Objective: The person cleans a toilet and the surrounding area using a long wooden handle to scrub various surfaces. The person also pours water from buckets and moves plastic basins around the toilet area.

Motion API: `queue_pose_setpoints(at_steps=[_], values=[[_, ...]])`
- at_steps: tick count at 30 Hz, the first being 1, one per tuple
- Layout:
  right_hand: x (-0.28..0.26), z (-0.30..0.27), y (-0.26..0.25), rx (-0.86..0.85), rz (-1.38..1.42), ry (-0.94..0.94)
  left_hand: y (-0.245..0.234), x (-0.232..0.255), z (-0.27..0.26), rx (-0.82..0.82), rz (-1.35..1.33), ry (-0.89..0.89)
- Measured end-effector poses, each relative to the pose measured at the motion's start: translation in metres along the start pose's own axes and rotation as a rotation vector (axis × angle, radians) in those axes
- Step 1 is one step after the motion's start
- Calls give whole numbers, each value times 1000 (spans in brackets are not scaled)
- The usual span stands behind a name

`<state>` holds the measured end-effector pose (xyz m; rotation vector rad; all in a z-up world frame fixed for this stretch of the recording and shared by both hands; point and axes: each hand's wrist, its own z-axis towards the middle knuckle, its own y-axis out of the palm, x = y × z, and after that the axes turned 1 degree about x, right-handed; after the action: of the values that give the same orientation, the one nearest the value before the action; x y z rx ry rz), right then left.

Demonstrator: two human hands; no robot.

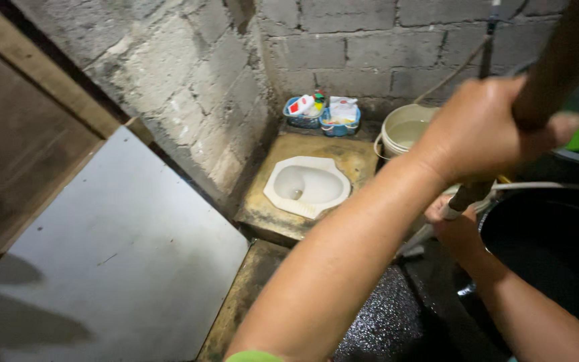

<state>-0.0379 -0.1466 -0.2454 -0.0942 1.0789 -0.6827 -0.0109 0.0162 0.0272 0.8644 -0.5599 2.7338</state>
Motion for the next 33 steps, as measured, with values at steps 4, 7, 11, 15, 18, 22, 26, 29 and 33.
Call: queue_pose_setpoints(at_steps=[4, 7, 11, 15, 18, 22, 26, 29, 33], values=[[27, 3, 27, -61, -31, 60, -4, -11, -20, -83, 78, -93], [27, -21, 29, -85, -20, 143, -8, -30, -18, -97, -66, -150], [3, -50, 8, -169, -203, 315, -5, -52, -18, -97, -233, -141], [-9, -64, -4, -133, -204, 409, -5, -55, -24, -85, -477, -148], [-7, -58, -4, -105, -98, 294, -18, -49, -12, -61, -385, -228], [-12, -18, 9, -106, -444, -140, -49, -37, -2, 111, -210, -160], [-17, 8, 18, -134, -56, 193, -52, -30, -13, 203, -258, -107], [21, 32, 40, -71, -240, 40, -31, -30, -27, 302, -119, -136], [88, 39, 50, -199, -759, -355, -15, -41, -47, 237, 30, -220]])
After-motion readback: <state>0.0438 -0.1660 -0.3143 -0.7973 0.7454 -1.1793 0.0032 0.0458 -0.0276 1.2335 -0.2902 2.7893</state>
